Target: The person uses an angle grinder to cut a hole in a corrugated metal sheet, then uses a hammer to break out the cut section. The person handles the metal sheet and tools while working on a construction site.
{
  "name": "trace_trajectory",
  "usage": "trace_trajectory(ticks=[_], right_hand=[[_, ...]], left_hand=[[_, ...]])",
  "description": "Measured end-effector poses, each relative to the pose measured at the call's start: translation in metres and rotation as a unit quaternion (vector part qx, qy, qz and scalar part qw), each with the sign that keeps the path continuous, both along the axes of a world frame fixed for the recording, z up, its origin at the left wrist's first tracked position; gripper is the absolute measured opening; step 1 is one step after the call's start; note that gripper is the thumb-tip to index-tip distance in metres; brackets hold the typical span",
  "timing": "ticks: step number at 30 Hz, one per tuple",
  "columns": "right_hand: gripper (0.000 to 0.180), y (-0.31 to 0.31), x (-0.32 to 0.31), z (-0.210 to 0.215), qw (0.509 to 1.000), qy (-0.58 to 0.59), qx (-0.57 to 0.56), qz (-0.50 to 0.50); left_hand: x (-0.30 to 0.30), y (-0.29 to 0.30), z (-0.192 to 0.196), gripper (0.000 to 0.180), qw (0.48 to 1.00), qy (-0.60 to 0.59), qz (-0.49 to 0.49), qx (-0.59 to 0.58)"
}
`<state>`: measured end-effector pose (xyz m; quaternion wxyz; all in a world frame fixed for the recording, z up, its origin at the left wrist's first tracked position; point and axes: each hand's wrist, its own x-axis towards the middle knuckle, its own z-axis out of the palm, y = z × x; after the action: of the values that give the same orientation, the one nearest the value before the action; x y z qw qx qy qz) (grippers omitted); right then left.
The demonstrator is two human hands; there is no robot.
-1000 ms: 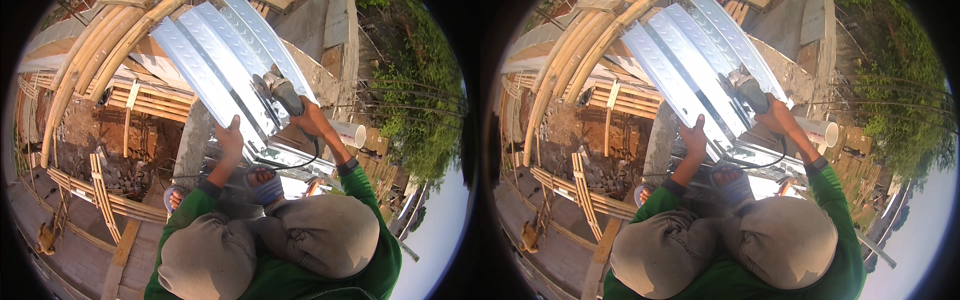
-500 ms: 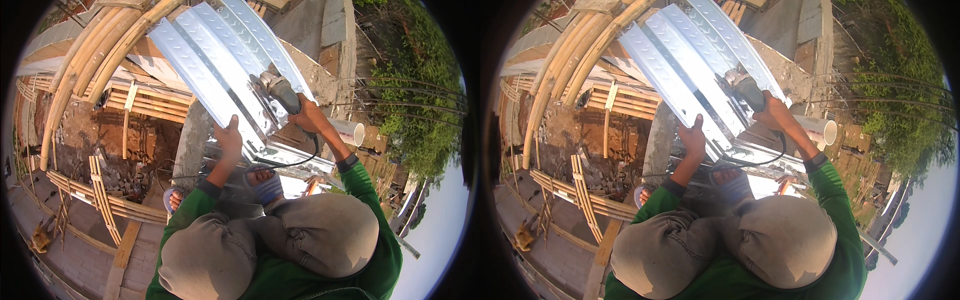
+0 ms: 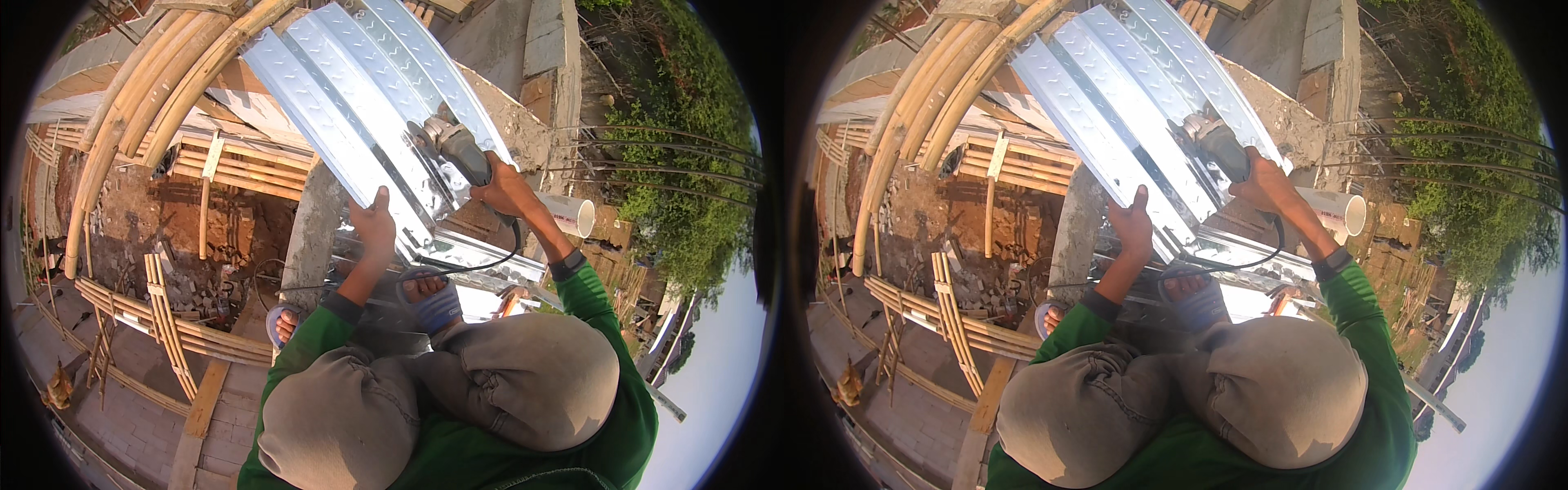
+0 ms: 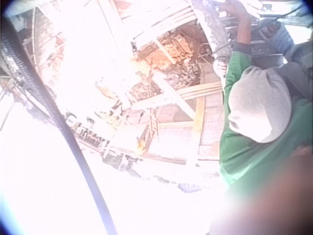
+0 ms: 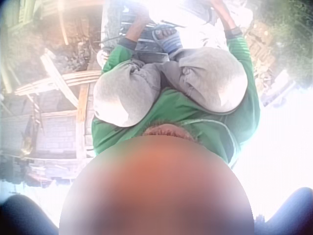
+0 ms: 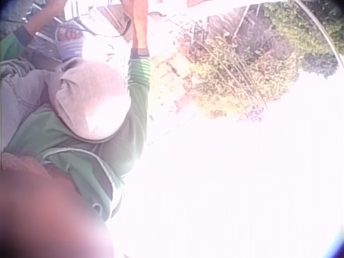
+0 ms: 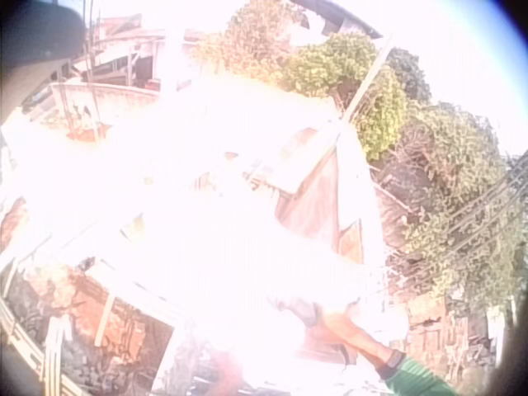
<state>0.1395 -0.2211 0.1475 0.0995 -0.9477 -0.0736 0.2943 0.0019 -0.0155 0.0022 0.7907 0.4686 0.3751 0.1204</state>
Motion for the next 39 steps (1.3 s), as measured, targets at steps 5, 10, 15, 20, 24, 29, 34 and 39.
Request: trace_trajectory(ticks=[5, 10, 15, 20, 24, 29, 34, 39], right_hand=[[0.084, 0.000, 0.001, 0.000, 1.000, 0.004, 0.003, -0.004], [0.084, -0.003, 0.000, -0.001, 1.000, 0.009, 0.008, -0.008], [0.083, -0.003, -0.001, -0.003, 1.000, -0.001, 0.009, 0.001], [0.082, -0.001, 0.000, 0.014, 1.000, 0.008, 0.015, 0.002], [0.078, -0.007, -0.013, 0.035, 0.992, -0.002, 0.101, -0.072], [0.071, -0.019, -0.041, 0.036, 0.970, -0.024, 0.167, -0.173], [0.072, -0.026, -0.056, 0.023, 0.946, -0.073, 0.228, -0.219], [0.067, -0.034, -0.061, 0.029, 0.930, -0.057, 0.252, -0.261]], left_hand=[[0.000, -0.001, 0.001, 0.055, 1.000, -0.020, 0.019, -0.006], [0.000, -0.001, 0.000, 0.055, 1.000, -0.019, 0.021, -0.010], [0.000, -0.002, 0.000, 0.056, 1.000, -0.020, 0.023, -0.002], [-0.001, 0.001, 0.006, 0.061, 1.000, 0.002, 0.001, -0.007], [-0.001, 0.005, 0.008, 0.060, 1.000, 0.004, -0.025, -0.009], [-0.003, 0.001, 0.007, 0.060, 1.000, 0.000, -0.011, -0.023], [-0.011, 0.006, 0.023, 0.054, 0.976, 0.121, -0.180, -0.015], [-0.009, 0.062, 0.041, 0.047, 0.877, 0.216, -0.407, -0.138]])
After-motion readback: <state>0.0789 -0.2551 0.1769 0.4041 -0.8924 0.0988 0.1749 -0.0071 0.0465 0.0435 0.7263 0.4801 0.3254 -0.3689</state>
